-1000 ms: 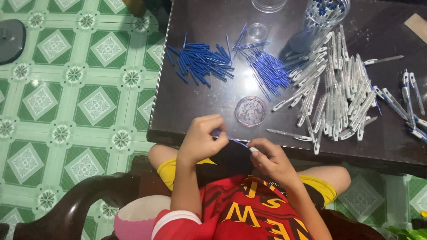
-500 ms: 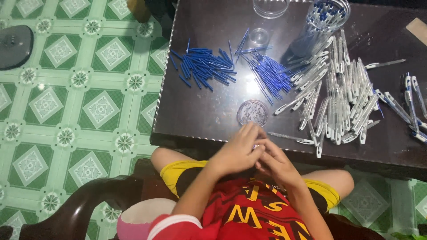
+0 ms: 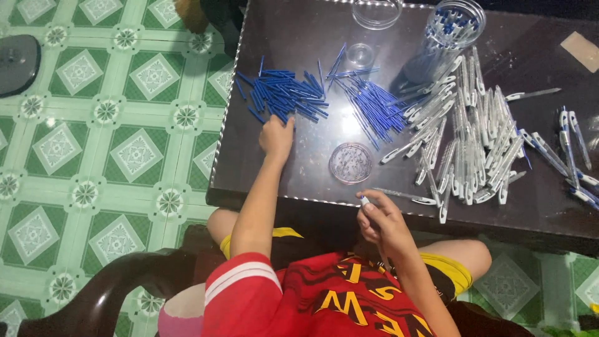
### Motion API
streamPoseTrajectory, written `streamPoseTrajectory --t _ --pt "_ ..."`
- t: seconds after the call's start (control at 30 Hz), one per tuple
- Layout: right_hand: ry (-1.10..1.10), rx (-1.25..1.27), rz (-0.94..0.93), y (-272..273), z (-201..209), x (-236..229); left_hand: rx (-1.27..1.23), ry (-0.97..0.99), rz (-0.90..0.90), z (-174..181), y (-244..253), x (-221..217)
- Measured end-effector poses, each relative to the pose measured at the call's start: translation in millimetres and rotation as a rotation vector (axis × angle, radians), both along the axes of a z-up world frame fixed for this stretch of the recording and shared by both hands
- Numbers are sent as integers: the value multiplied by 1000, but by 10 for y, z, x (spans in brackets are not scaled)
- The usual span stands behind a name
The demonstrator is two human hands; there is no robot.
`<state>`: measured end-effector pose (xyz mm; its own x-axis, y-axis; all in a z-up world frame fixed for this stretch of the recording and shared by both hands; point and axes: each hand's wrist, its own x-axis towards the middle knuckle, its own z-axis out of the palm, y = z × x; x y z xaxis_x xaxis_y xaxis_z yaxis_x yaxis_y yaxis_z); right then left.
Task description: Assembling ballpoint pens by inserting blue ink refills into white plastic barrels on a table.
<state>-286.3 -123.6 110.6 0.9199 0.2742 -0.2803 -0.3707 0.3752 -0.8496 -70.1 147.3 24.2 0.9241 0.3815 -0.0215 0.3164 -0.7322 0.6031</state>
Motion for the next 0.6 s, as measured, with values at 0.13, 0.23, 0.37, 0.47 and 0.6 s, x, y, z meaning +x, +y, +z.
streamPoseTrajectory --t 0.13,0.23,0.37,0.47,0.6 --pt "17 3 -30 12 8 -2 144 139 -86 -266 -114 250" --pt "19 20 -42 -1 -16 -11 194 143 -102 -371 -186 323" --pt "23 26 -46 17 24 -17 179 133 -134 -376 -190 193" --pt "19 21 -46 -3 57 -35 -30 45 -198 -126 -181 -381" --pt "20 49 -47 5 45 -27 -627 -160 -212 197 -278 -1379"
